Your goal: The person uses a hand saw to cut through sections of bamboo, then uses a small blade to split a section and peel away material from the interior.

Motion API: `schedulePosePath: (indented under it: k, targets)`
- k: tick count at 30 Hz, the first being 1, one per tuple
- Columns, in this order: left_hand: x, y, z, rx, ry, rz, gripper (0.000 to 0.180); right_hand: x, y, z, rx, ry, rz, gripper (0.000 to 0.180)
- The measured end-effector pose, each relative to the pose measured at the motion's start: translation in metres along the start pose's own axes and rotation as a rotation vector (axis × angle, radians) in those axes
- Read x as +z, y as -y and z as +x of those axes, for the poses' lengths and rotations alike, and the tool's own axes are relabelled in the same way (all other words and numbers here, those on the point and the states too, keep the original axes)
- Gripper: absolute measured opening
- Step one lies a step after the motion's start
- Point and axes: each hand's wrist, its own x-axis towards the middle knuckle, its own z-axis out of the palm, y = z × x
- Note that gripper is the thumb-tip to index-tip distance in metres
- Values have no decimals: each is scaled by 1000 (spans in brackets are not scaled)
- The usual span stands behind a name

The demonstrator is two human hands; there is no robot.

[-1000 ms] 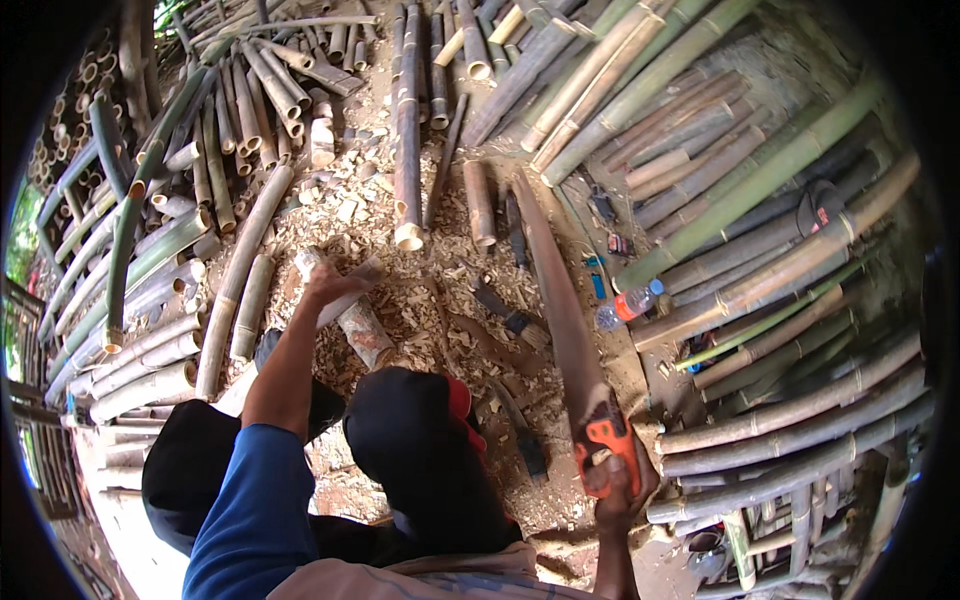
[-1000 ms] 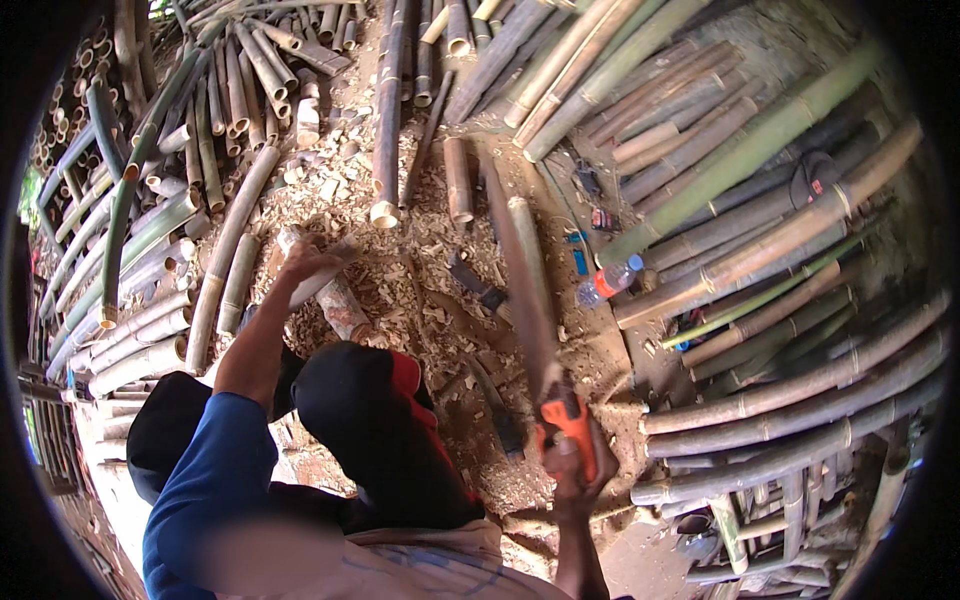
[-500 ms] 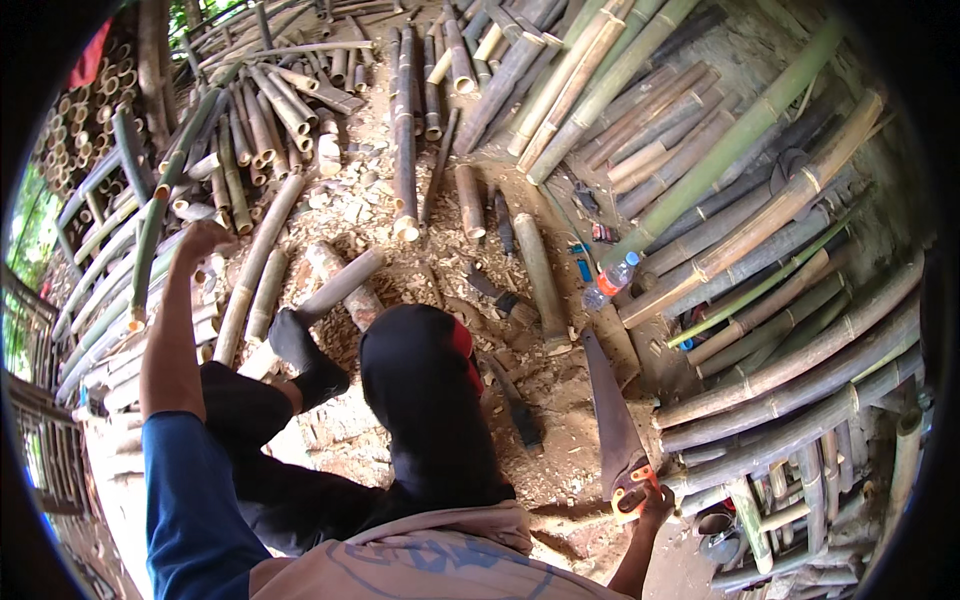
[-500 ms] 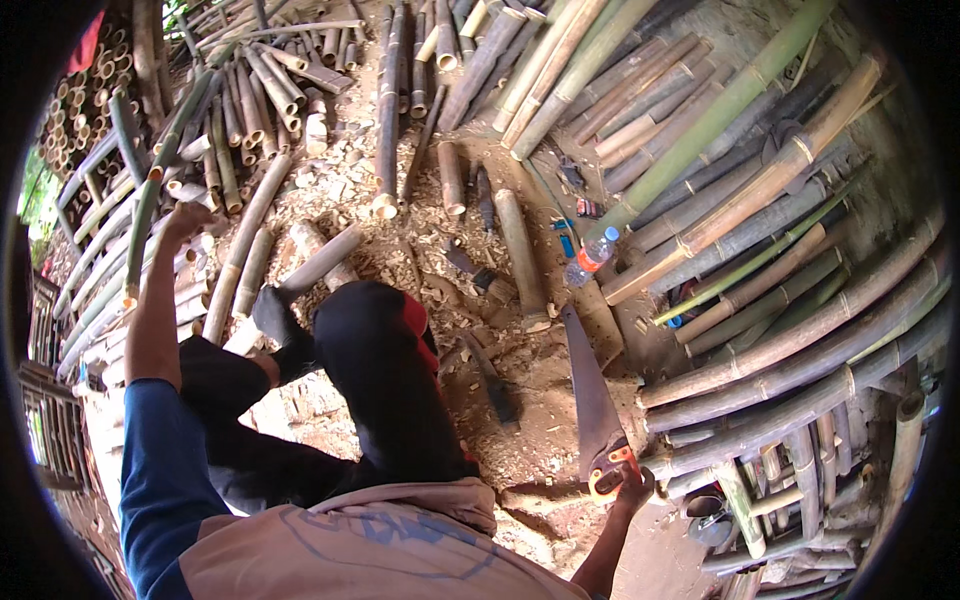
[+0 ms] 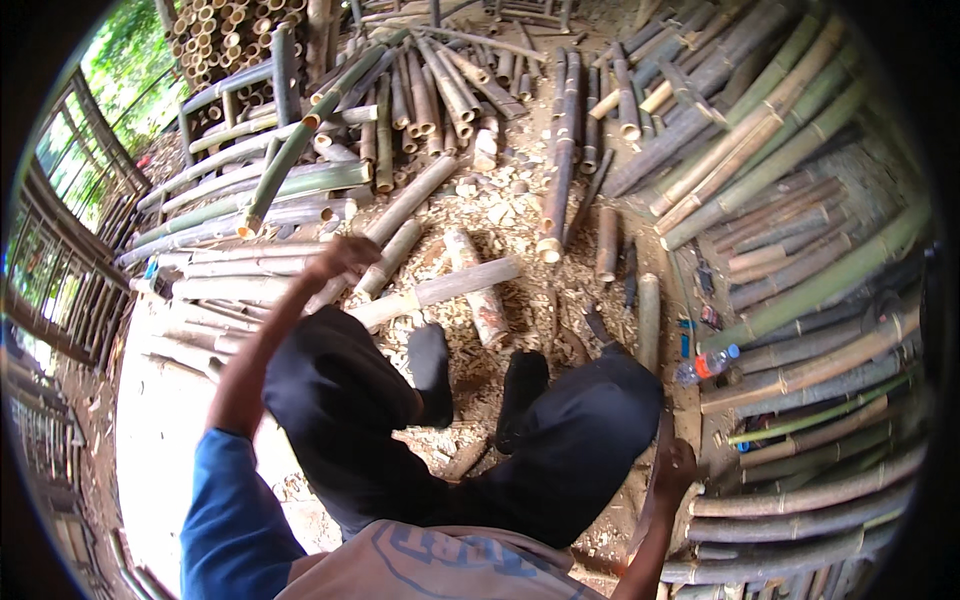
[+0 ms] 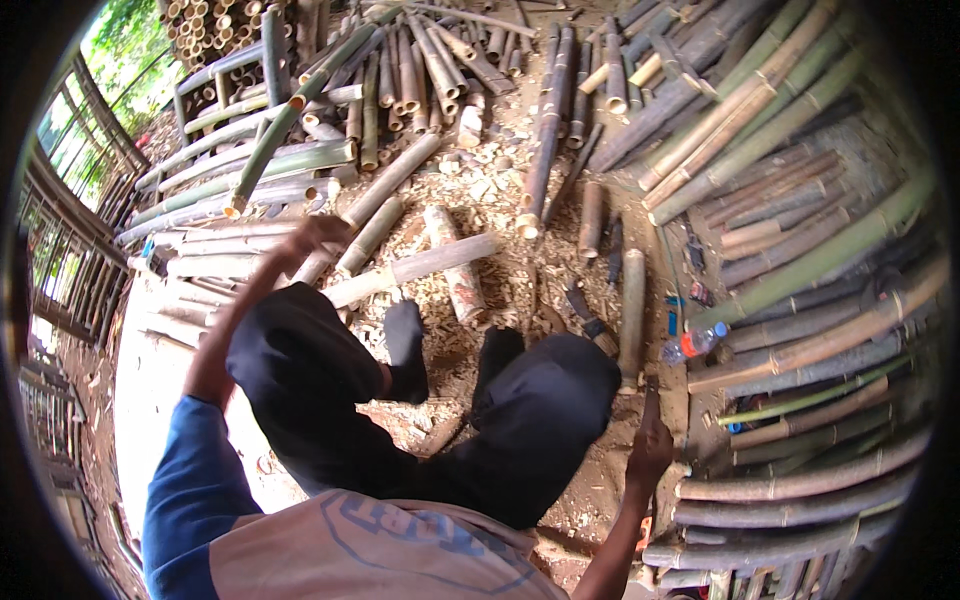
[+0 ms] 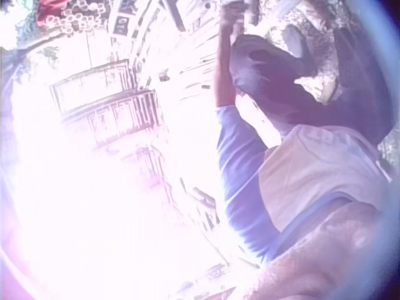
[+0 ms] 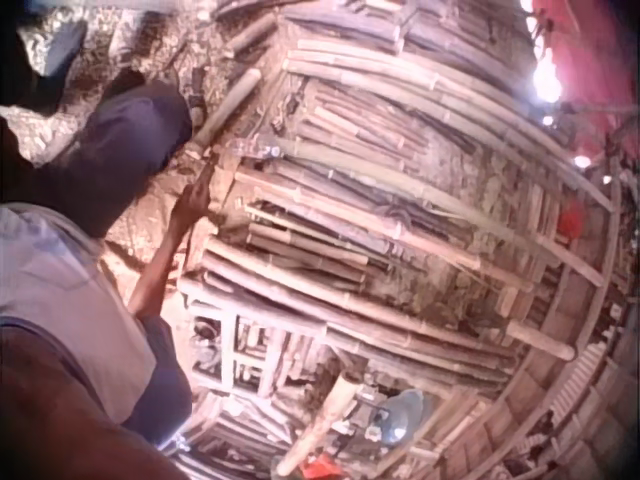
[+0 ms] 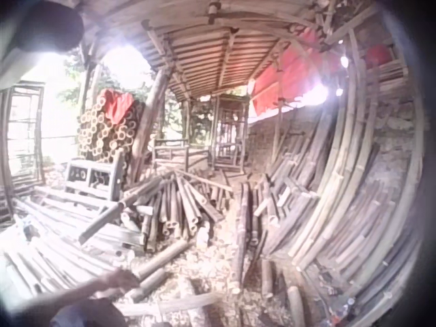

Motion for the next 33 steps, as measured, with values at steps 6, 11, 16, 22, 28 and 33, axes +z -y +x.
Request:
schedulePosePath:
  k: [6, 11, 16, 22, 28, 33]
  targets:
    - [209, 125, -20, -633, -30, -1064, 66, 143, 87, 90, -72, 596, -58, 46]
    - [236, 119, 41, -386, -576, -1321, 73, 272, 145, 93, -135, 721, -136, 59]
    - [224, 142, 72, -309, -1001, -1470, 30, 373, 178, 45, -368, 689, -424, 98]
    - [202, 43, 33, -265, -783, -1238, 51, 389, 141, 74, -245, 765, -180, 102]
    - [138, -25, 19, -188, -506, -756, 48, 352, 131, 152, -348, 794, 55, 94]
    - [158, 2, 46, -294, -467, -705, 63, 330, 167, 194, -537, 903, -192, 92]
